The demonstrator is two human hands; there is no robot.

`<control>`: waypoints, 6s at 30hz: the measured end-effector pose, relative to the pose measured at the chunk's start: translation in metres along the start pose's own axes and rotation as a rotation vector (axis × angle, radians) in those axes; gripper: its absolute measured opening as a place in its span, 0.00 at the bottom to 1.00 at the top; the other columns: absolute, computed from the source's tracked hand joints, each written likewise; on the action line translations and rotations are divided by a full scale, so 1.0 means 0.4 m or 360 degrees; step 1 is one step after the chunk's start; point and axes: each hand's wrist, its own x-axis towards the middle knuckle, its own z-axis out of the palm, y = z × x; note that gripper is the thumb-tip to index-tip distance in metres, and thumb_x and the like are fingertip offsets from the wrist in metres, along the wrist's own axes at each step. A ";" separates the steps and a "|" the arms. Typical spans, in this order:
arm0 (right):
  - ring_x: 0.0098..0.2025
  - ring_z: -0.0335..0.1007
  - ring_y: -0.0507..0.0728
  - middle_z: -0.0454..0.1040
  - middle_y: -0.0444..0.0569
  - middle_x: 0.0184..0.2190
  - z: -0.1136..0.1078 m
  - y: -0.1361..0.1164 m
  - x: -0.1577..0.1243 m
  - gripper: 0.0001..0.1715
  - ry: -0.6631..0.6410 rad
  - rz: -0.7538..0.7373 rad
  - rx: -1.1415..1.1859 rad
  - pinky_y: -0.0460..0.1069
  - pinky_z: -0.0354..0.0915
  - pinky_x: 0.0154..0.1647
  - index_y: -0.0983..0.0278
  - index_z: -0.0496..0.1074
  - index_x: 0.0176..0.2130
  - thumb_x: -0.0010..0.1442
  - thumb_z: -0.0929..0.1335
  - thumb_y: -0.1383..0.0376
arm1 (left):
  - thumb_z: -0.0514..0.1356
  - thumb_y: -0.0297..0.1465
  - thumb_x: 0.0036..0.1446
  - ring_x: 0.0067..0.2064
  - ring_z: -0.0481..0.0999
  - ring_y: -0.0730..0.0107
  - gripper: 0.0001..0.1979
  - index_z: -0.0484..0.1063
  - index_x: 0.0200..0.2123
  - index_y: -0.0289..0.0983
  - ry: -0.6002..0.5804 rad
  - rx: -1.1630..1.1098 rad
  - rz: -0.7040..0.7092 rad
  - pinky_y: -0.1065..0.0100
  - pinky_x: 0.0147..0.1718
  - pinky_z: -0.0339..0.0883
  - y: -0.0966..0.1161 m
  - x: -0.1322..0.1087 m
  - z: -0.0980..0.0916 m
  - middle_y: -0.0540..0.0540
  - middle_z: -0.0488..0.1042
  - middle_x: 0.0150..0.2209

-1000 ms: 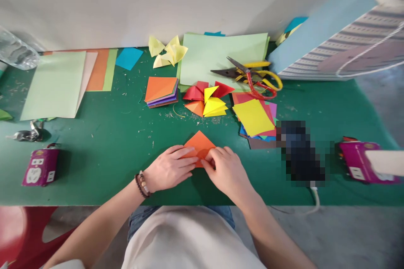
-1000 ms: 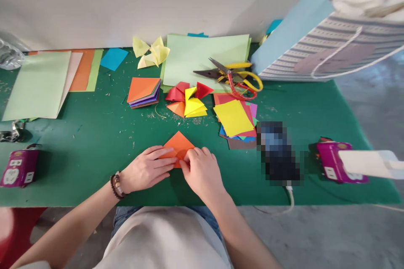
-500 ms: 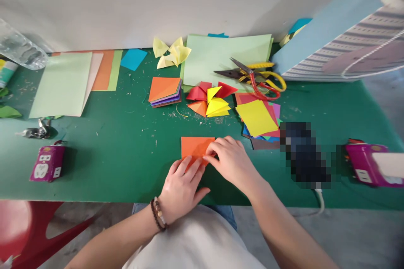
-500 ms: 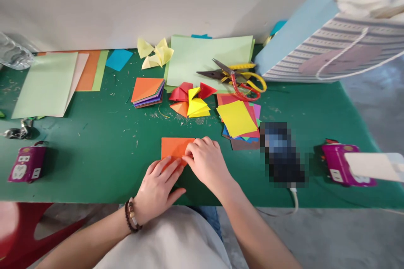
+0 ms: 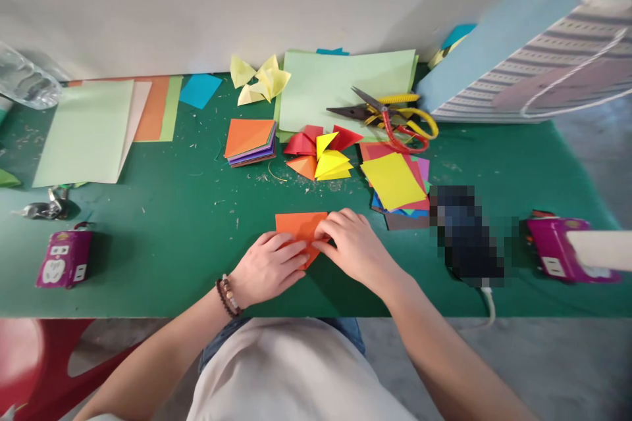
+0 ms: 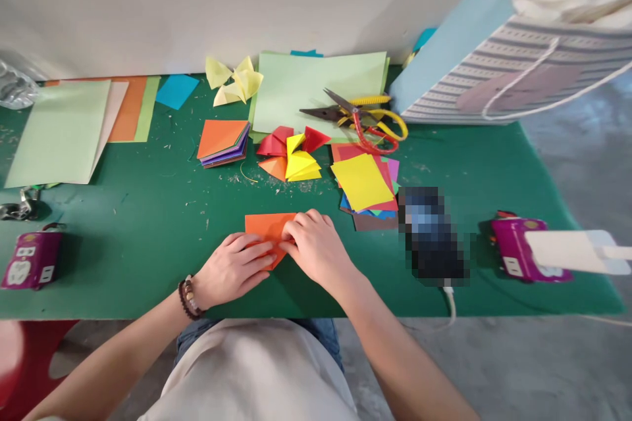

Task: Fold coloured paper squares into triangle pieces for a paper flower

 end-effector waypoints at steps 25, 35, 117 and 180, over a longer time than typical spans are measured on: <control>0.29 0.59 0.54 0.68 0.44 0.21 0.078 -0.031 -0.076 0.15 0.0362 -0.0633 0.0025 0.51 0.52 0.32 0.62 0.69 0.26 0.65 0.64 0.67 | 0.50 0.27 0.65 0.52 0.70 0.65 0.15 0.66 0.53 0.36 0.0023 -0.0023 -0.0205 0.62 0.47 0.64 0.007 0.006 0.012 0.45 0.77 0.46; 0.42 0.69 0.58 0.76 0.48 0.36 0.077 -0.055 -0.151 0.06 0.0713 0.0345 0.0702 0.55 0.67 0.43 0.58 0.70 0.39 0.62 0.65 0.68 | 0.53 0.35 0.65 0.56 0.66 0.62 0.13 0.71 0.50 0.44 -0.0095 -0.0119 -0.0113 0.58 0.52 0.61 0.004 -0.002 -0.014 0.49 0.71 0.56; 0.39 0.72 0.57 0.80 0.43 0.33 0.089 -0.023 -0.075 0.04 0.0698 0.0354 0.0616 0.54 0.60 0.42 0.59 0.66 0.32 0.60 0.67 0.67 | 0.59 0.37 0.59 0.64 0.55 0.50 0.21 0.67 0.57 0.43 -0.0090 -0.0049 -0.0701 0.43 0.62 0.51 0.156 -0.031 0.023 0.45 0.59 0.64; 0.53 0.67 0.60 0.76 0.48 0.45 0.050 0.013 -0.122 0.14 0.0475 -0.0453 0.0191 0.60 0.67 0.50 0.54 0.77 0.40 0.61 0.66 0.70 | 0.54 0.32 0.64 0.62 0.62 0.59 0.15 0.70 0.53 0.40 0.0075 -0.0011 -0.0540 0.51 0.62 0.55 0.085 -0.077 0.001 0.45 0.71 0.55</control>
